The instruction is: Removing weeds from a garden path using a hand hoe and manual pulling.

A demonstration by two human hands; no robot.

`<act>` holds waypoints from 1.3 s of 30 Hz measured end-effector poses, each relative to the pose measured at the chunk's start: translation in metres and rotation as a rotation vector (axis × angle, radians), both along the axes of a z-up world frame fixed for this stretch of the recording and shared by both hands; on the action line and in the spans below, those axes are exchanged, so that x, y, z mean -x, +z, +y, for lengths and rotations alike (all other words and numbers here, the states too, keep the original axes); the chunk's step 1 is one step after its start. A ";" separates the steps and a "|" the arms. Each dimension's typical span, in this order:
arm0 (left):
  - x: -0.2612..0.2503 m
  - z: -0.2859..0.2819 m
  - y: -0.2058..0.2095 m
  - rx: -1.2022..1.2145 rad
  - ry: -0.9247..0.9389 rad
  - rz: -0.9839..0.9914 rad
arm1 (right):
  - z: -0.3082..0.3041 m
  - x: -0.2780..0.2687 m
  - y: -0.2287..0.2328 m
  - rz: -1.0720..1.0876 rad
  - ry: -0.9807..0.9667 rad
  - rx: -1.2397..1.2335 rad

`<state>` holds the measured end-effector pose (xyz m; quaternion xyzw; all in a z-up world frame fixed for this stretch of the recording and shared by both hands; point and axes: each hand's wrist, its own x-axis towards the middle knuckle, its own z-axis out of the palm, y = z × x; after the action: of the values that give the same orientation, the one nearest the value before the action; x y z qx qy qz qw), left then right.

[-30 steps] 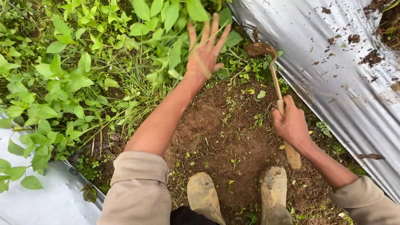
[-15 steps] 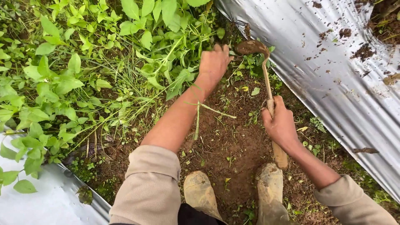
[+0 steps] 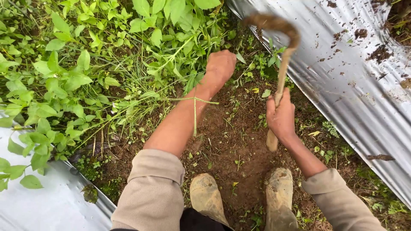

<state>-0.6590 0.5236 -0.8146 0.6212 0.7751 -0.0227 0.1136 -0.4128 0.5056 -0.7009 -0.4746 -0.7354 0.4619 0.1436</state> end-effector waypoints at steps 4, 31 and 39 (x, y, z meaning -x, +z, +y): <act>-0.015 -0.011 0.015 -0.016 -0.089 -0.047 | -0.005 -0.021 -0.005 -0.170 0.052 0.123; 0.033 -0.093 0.130 0.559 0.257 -0.273 | 0.053 -0.067 0.040 -0.075 -0.030 -0.029; -0.068 -0.021 0.126 -0.027 0.059 0.068 | 0.053 -0.063 0.027 0.037 -0.013 -0.022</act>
<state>-0.5912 0.5024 -0.6889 0.5982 0.7968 -0.0301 0.0793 -0.3500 0.5589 -0.6739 -0.4692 -0.7345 0.4615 0.1652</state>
